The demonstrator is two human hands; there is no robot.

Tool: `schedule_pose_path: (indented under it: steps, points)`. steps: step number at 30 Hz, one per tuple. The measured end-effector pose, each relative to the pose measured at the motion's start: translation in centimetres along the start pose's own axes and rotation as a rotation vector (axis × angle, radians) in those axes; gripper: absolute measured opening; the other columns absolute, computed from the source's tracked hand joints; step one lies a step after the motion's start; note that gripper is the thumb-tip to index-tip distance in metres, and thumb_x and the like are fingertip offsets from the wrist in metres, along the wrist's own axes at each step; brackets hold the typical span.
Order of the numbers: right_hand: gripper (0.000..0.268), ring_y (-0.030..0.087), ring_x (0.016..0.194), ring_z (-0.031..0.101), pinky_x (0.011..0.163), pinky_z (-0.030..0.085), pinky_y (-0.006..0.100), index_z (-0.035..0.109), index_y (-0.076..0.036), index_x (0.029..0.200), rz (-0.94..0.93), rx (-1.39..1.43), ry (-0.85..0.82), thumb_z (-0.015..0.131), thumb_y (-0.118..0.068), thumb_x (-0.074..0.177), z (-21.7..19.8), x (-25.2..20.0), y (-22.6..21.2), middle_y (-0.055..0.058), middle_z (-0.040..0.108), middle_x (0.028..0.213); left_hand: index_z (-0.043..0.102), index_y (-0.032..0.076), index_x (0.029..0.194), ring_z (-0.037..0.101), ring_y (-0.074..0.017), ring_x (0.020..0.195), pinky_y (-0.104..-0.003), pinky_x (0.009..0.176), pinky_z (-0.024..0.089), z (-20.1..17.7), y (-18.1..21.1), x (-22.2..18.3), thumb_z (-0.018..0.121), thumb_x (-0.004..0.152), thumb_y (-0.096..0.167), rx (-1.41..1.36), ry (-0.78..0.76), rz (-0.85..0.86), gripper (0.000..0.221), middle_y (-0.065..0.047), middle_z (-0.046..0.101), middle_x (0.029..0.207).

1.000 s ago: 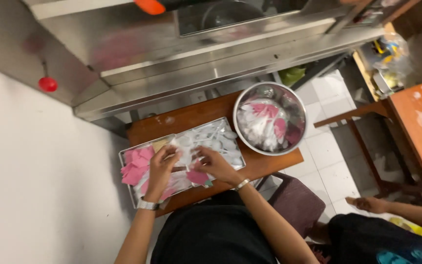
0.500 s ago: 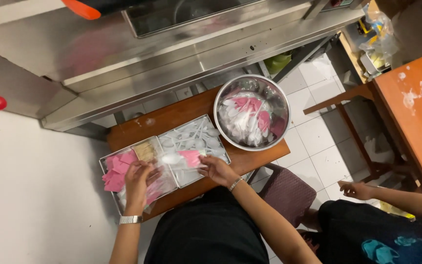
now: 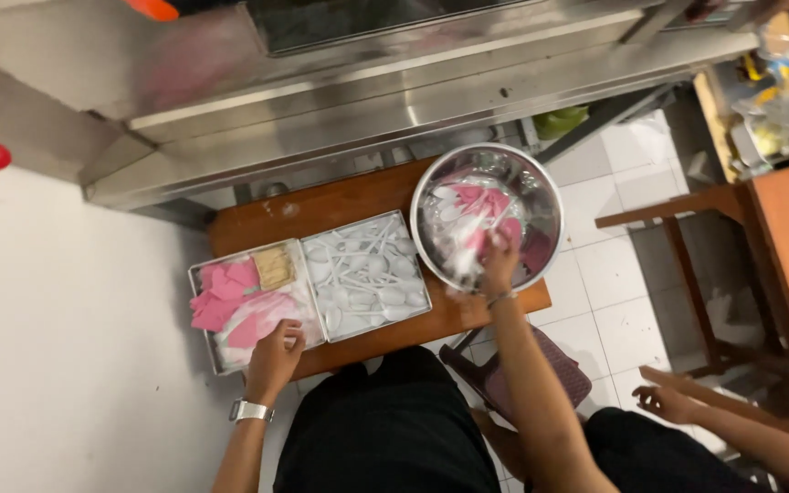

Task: Packing individual plastic spoons into small pink plastic bags and arranging them in a tray.

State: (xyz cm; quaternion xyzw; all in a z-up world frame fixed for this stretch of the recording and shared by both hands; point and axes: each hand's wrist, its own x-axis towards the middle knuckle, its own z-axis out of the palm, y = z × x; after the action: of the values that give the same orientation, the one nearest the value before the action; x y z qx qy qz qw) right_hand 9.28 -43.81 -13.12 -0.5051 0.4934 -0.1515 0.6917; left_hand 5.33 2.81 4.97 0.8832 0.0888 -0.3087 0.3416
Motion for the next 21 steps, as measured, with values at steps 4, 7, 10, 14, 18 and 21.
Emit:
schedule_pose_path:
  steps: [4,7,10,14,18,21]
  points:
    - [0.024,0.023,0.068,0.065,0.049,0.061,0.035,0.069,-0.014,0.116,-0.255,-0.2,0.125,0.078,-0.023,0.096,-1.2,7.4,-0.6,0.016,0.069,0.098,0.063,0.02,0.121,0.074,-0.0312,0.105,-0.048,0.089,0.06,4.3,-9.6,0.5,0.061,0.093,0.04,0.35,-0.043,0.047,0.035,-0.006,0.079,0.106]
    - [0.021,0.015,0.066,0.063,0.044,0.053,0.034,0.068,-0.017,0.103,-0.192,-0.334,0.25,0.081,-0.022,0.087,-0.4,10.7,-2.5,0.004,0.072,0.09,0.07,0.018,0.102,0.075,-0.0211,0.092,-0.039,0.08,0.055,7.2,-13.8,-1.8,0.065,0.085,0.029,0.154,-0.018,-0.035,0.021,0.0,0.079,0.1]
    - [0.031,0.021,0.09,0.073,0.081,0.059,0.034,0.074,-0.019,0.106,-0.505,-0.611,0.237,0.087,-0.032,0.081,-2.3,16.0,-0.8,0.006,0.078,0.101,0.069,0.017,0.1,0.069,-0.0355,0.098,-0.046,0.082,0.05,8.7,-16.1,-5.2,0.035,0.095,0.047,0.202,-0.086,-0.201,0.045,-0.008,0.075,0.108]
    - [0.06,0.019,0.097,0.064,0.088,0.053,0.033,0.063,-0.008,0.123,-0.47,-0.606,0.011,0.095,-0.033,0.078,-1.1,11.6,-4.7,0.007,0.07,0.111,0.068,0.015,0.092,0.074,-0.0219,0.074,-0.038,0.076,0.05,10.7,-21.7,-8.1,0.054,0.085,0.039,-0.018,-0.076,-0.394,0.029,-0.004,0.079,0.087]
    - [0.082,0.043,0.112,0.06,0.1,0.045,0.048,0.049,0.0,0.138,-0.484,-0.882,-0.016,0.094,-0.035,0.078,-0.9,11.6,-4.3,0.026,0.058,0.127,0.072,0.013,0.111,0.069,-0.0255,0.105,-0.033,0.086,0.055,10.9,-23.2,-10.3,0.052,0.087,0.026,-0.062,-0.097,-0.663,0.035,-0.006,0.071,0.123]
    - [0.086,0.057,0.126,0.041,0.113,0.025,0.054,0.041,0.011,0.143,-0.525,-1.101,-0.02,0.08,-0.046,0.091,-0.7,10.2,-4.8,0.04,0.037,0.139,0.067,0.009,0.12,0.062,-0.0335,0.117,-0.044,0.095,0.051,12.9,-27.8,-9.1,0.041,0.095,0.028,0.236,-0.167,-0.434,0.041,-0.013,0.065,0.13]
